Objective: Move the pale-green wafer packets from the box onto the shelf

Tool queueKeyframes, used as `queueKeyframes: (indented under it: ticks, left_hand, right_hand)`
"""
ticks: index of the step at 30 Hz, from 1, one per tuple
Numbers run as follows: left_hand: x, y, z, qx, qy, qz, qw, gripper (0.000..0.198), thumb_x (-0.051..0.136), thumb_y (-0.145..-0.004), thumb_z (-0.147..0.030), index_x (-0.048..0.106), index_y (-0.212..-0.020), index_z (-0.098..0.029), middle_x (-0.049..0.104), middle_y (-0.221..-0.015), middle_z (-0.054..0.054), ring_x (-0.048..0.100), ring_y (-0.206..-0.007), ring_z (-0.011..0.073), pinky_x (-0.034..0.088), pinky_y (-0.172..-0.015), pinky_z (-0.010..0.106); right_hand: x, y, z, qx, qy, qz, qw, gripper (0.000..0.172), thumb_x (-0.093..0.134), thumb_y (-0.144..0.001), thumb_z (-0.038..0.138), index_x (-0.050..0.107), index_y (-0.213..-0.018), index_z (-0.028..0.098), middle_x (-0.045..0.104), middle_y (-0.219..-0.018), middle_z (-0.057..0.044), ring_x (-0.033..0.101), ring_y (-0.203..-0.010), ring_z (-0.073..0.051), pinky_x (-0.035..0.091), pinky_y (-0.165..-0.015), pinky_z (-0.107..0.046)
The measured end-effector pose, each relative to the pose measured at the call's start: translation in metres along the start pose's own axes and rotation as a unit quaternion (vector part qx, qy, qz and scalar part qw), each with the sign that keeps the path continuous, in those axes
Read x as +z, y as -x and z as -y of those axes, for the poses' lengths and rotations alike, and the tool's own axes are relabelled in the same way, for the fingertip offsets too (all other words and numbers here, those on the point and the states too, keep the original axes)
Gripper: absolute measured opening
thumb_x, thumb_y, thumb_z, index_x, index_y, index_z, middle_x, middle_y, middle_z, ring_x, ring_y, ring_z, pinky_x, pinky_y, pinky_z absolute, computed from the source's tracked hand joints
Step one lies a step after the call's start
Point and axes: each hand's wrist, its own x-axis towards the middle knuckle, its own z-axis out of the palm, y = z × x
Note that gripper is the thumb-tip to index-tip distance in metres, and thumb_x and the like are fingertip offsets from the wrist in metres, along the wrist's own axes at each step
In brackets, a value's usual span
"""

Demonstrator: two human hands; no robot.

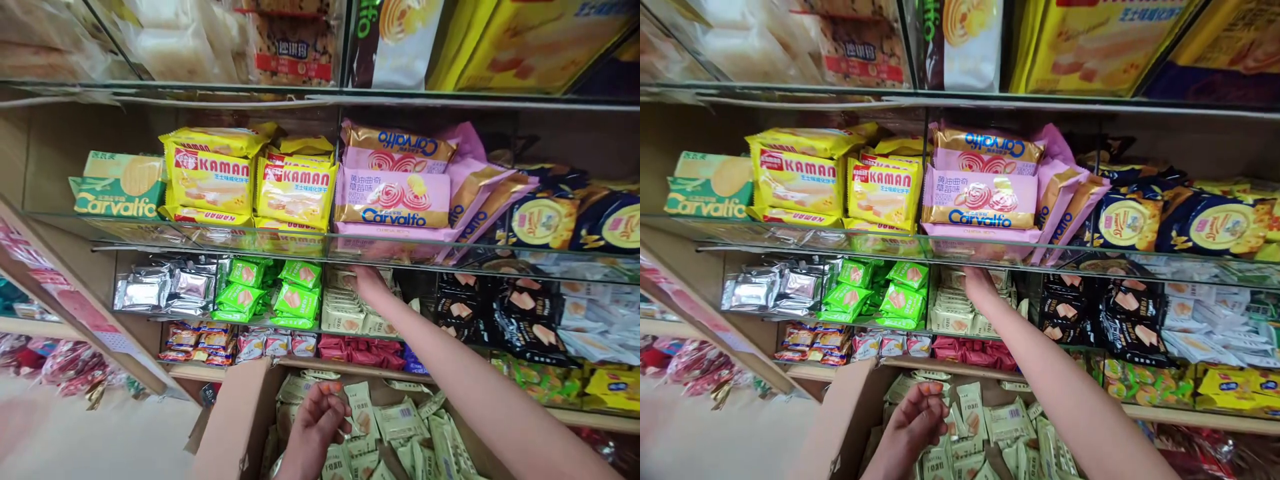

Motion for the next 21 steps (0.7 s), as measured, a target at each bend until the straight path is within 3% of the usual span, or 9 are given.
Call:
queueKeyframes:
  ticks: [5,15,18,21]
  left_hand:
    - [-0.002,-0.002,0.002,-0.001,-0.012,0.009,1.000,0.034,0.072,-0.056,-0.039,0.055,-0.076,-0.016,0.058,-0.058,-0.001,0.051,-0.046,0.0092,0.028,-0.043,0.018]
    - [0.000,0.007,0.010,-0.017,-0.116,0.095,0.988,0.023,0.066,-0.065,-0.038,0.057,-0.071,-0.017,0.057,-0.060,0.000,0.048,-0.053,0.0104,0.034,-0.051,0.021]
    - [-0.004,0.012,0.010,0.041,-0.267,0.106,0.957,0.015,0.059,-0.071,-0.032,0.062,-0.075,-0.018,0.058,-0.066,0.002,0.050,-0.062,0.0143,0.038,-0.059,0.023]
    - [-0.010,0.015,0.013,0.104,-0.406,0.149,0.896,0.015,0.055,-0.072,-0.024,0.066,-0.083,-0.022,0.062,-0.078,0.005,0.054,-0.072,0.0191,0.040,-0.067,0.026]
  right_hand:
    - [0.011,0.006,-0.004,-0.018,0.058,-0.019,0.998,0.034,0.037,-0.075,0.003,0.057,-0.101,0.013,0.059,-0.106,-0.014,0.049,-0.101,-0.024,0.035,-0.088,-0.036]
    - [0.010,0.008,-0.015,-0.079,0.097,0.010,0.992,0.022,0.040,-0.078,0.009,0.059,-0.088,0.014,0.058,-0.095,-0.013,0.049,-0.093,-0.024,0.038,-0.080,-0.034]
    - [0.008,0.011,-0.014,-0.076,0.090,-0.002,0.993,0.024,0.042,-0.078,0.009,0.057,-0.096,0.014,0.056,-0.101,-0.013,0.047,-0.098,-0.024,0.037,-0.083,-0.034]
    - [0.005,0.017,-0.017,-0.074,0.075,-0.018,0.994,0.033,0.046,-0.077,0.012,0.050,-0.109,0.015,0.051,-0.113,-0.012,0.043,-0.107,-0.024,0.034,-0.089,-0.034]
